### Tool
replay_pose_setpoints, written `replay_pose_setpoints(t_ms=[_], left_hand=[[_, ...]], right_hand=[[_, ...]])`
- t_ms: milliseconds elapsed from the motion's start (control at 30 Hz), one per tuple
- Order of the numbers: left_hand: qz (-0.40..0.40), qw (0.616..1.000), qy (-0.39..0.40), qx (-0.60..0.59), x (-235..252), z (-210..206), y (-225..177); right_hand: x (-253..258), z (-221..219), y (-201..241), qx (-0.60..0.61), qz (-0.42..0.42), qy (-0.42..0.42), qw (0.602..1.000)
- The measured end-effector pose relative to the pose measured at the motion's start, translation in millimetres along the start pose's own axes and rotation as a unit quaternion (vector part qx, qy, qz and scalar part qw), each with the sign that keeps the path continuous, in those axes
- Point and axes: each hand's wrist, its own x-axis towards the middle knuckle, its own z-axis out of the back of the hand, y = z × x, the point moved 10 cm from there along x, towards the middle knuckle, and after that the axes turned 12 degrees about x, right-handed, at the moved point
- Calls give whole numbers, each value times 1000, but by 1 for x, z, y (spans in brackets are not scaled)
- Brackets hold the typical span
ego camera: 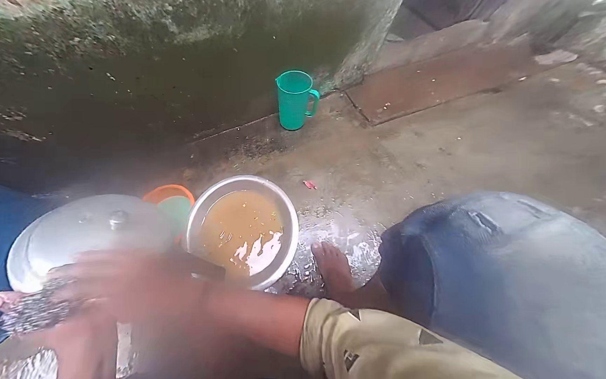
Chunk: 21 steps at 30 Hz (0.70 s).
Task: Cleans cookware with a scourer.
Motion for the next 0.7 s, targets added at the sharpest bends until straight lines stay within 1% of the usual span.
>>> replay_pose_setpoints(t_ms=[67,133,200,233,300,333,367,400,433,467,533,567,633,700], left_hand=[[-22,998,10,64,-8,-11,-10],[-1,992,15,127,-19,-15,-14],[48,985,-46,160,-29,-3,-15],[46,981,-46,183,-29,8,-14],[-4,975,86,204,-2,41,5],[-5,979,82,188,10,48,14],[4,988,44,150,15,43,13],[6,994,-6,109,16,26,3],[3,997,-34,75,16,11,-7],[-12,997,-51,51,15,3,-15],[-51,996,-59,44,16,-3,-30],[-64,995,-64,50,14,-4,-34],[-66,995,-49,57,7,-9,-36],[-57,997,-2,48,5,-19,-32]], right_hand=[[16,-5,-3,-11,-14,23,1000],[12,-5,-4,-32,-2,16,999],[-7,-5,-1,-47,22,7,999],[-16,-3,-1,-54,30,1,998],[-28,9,-7,-68,12,-8,998],[-33,17,-9,-67,-4,-29,997],[-38,23,-12,-69,-17,-60,996],[-40,29,-14,-80,-23,-94,992],[-42,35,-17,-101,-36,-120,987],[-45,41,-24,-129,-70,-137,980],[-52,54,-52,-144,-183,-156,960],[-57,59,-67,-130,-241,-164,948],[-61,67,-87,-80,-355,-173,915],[-46,82,-106,-25,-438,-179,881]])
